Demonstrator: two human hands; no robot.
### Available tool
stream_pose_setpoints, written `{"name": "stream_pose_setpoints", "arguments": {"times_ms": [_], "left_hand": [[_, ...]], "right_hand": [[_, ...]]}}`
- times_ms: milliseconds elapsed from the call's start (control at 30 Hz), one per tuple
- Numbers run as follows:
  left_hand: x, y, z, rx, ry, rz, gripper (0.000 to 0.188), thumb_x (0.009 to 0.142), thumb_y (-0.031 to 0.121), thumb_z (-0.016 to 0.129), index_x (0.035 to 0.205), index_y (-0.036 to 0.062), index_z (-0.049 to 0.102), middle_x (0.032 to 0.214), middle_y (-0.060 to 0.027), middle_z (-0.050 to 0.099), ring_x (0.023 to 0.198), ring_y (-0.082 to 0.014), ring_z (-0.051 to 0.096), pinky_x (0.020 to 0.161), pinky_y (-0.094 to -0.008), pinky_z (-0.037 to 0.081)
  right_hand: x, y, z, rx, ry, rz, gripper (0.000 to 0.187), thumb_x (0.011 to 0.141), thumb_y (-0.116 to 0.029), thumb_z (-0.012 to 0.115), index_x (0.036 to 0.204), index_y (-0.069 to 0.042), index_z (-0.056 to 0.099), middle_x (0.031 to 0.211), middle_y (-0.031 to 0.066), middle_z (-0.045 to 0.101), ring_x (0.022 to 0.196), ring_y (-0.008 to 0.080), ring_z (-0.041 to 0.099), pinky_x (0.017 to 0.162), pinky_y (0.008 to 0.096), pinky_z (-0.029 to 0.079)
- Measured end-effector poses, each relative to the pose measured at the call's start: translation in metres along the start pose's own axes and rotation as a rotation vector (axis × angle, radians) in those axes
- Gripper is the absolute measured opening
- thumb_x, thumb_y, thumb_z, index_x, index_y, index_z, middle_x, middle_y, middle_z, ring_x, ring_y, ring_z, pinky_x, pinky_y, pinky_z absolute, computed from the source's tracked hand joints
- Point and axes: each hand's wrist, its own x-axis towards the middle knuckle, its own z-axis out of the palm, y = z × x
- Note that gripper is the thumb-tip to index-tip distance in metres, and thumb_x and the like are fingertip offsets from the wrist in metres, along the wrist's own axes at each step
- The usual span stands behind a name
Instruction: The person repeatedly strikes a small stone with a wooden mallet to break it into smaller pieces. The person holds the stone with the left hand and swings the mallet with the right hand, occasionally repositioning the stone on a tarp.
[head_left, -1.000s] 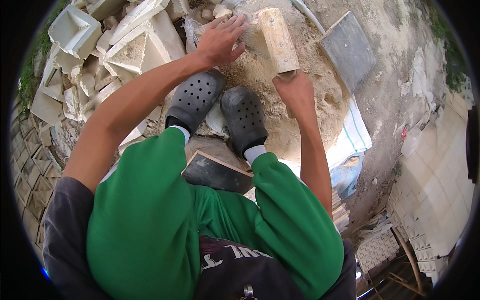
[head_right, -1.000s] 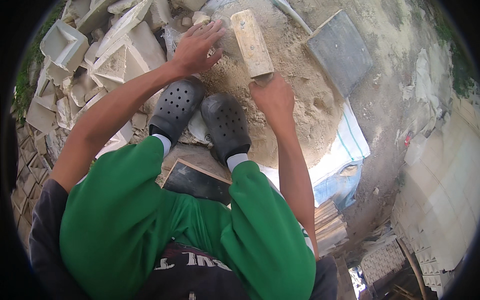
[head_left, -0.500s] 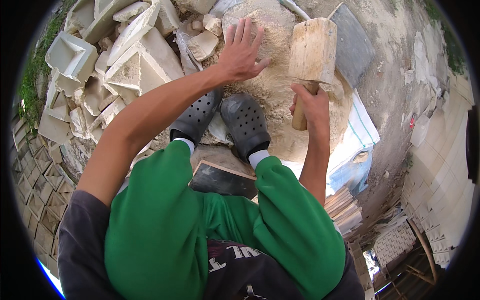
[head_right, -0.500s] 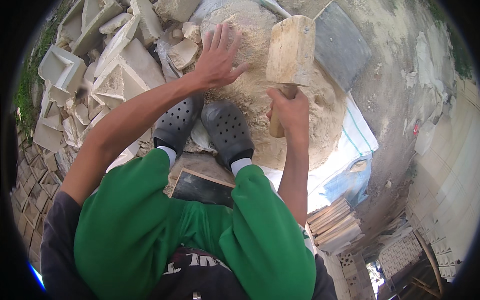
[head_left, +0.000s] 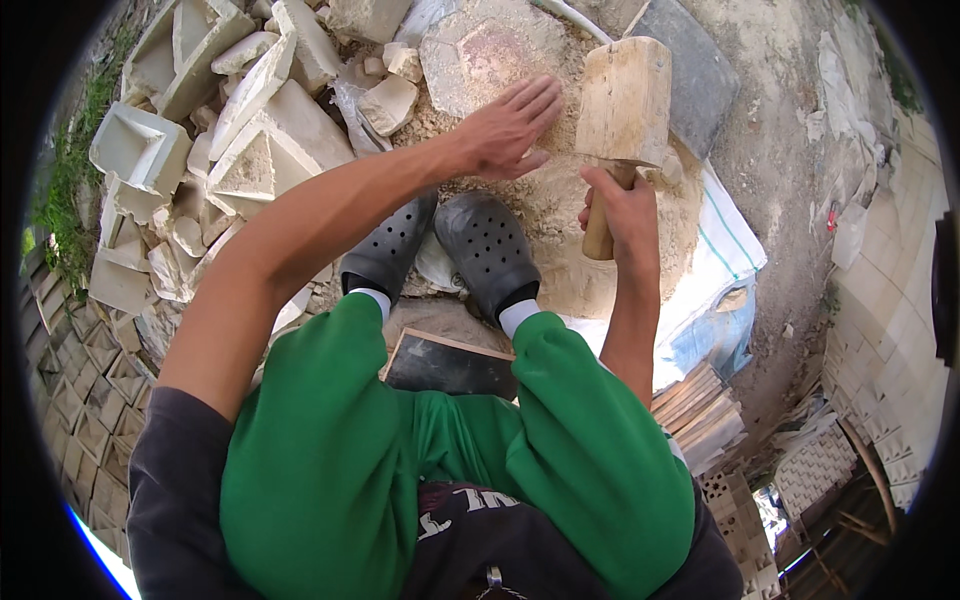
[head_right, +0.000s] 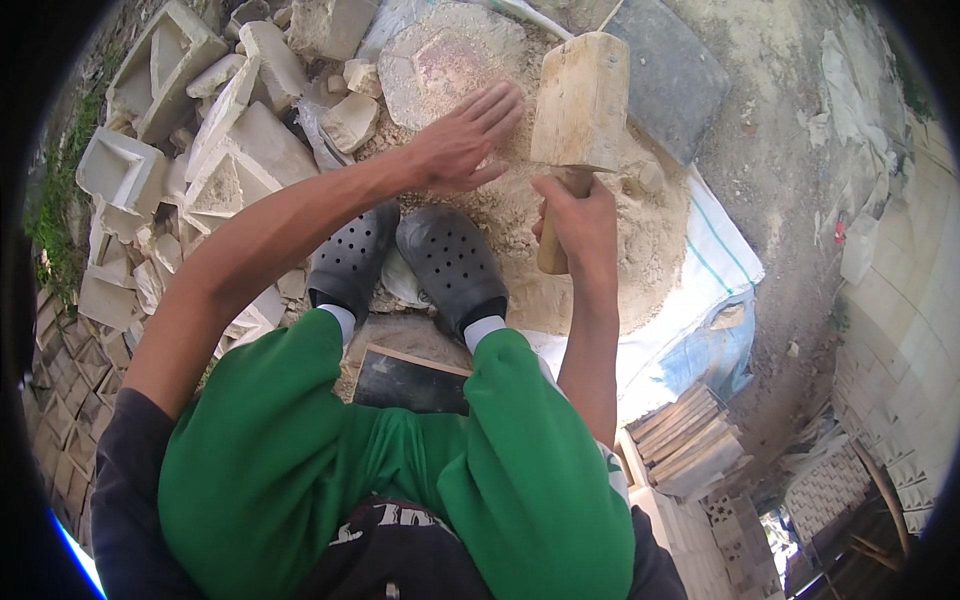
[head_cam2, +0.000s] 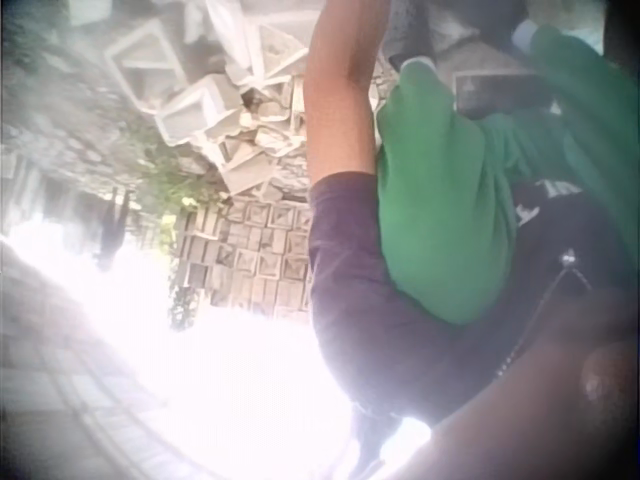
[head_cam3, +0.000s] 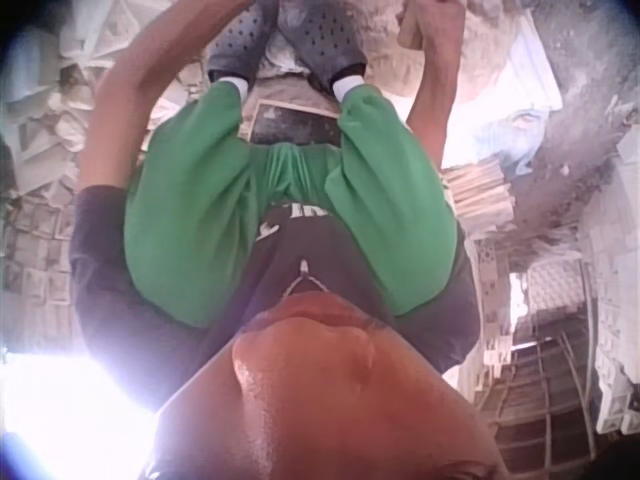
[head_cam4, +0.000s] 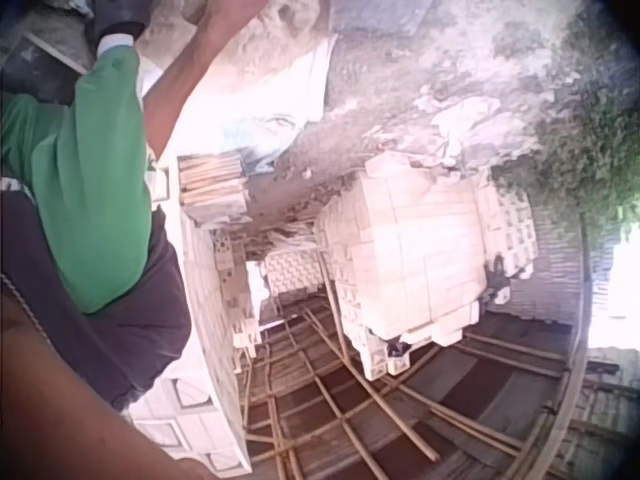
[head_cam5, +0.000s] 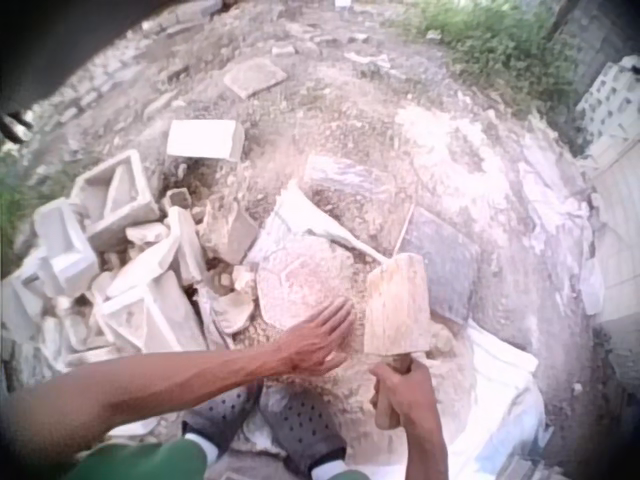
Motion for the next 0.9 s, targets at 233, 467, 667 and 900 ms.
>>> {"name": "stream_pose_setpoints", "arguments": {"times_ms": [233, 467, 667, 900], "left_hand": [[0.007, -0.015, -0.009, -0.003, 0.457, -0.411, 0.082, 0.103, 0.045, 0.053, 0.159, -0.0076, 0.024, 0.167, -0.0304, 0.018, 0.158, -0.0429, 0.012, 0.128, -0.0523, 0.012], [-0.027, 0.032, 0.017, -0.050, 0.008, -0.186, 0.085, 0.105, 0.054, 0.042, 0.158, -0.0096, 0.024, 0.167, -0.0294, 0.019, 0.159, -0.0397, 0.011, 0.129, -0.0504, 0.010], [-0.012, 0.046, 0.013, -0.116, 0.126, -0.079, 0.076, 0.103, 0.046, 0.054, 0.157, -0.0040, 0.033, 0.167, -0.0253, 0.025, 0.158, -0.0368, 0.017, 0.129, -0.0483, 0.014], [0.009, -0.092, -0.030, 0.261, 0.422, -0.596, 0.095, 0.098, 0.051, 0.057, 0.155, -0.0154, 0.021, 0.166, -0.0361, 0.013, 0.156, -0.0494, 0.006, 0.126, -0.0582, 0.008]], "right_hand": [[-0.006, 0.007, -0.009, 0.060, 0.019, -0.001, 0.036, 0.084, -0.026, 0.080, 0.099, 0.001, 0.062, 0.073, 0.0065, 0.062, 0.055, 0.0168, 0.064, 0.049, 0.0321, 0.053], [-0.002, 0.014, -0.005, 0.059, -0.024, 0.019, 0.036, 0.085, -0.026, 0.080, 0.099, 0.002, 0.063, 0.074, 0.0069, 0.063, 0.054, 0.0173, 0.064, 0.049, 0.0320, 0.053], [-0.006, 0.014, -0.007, 0.049, 0.004, -0.008, 0.034, 0.086, -0.024, 0.079, 0.100, 0.002, 0.063, 0.072, 0.0072, 0.063, 0.053, 0.0173, 0.063, 0.049, 0.0313, 0.053], [-0.009, 0.015, -0.007, 0.061, -0.031, 0.003, 0.034, 0.085, -0.024, 0.079, 0.099, 0.002, 0.062, 0.072, 0.0075, 0.063, 0.054, 0.0170, 0.064, 0.049, 0.0320, 0.053]]}}
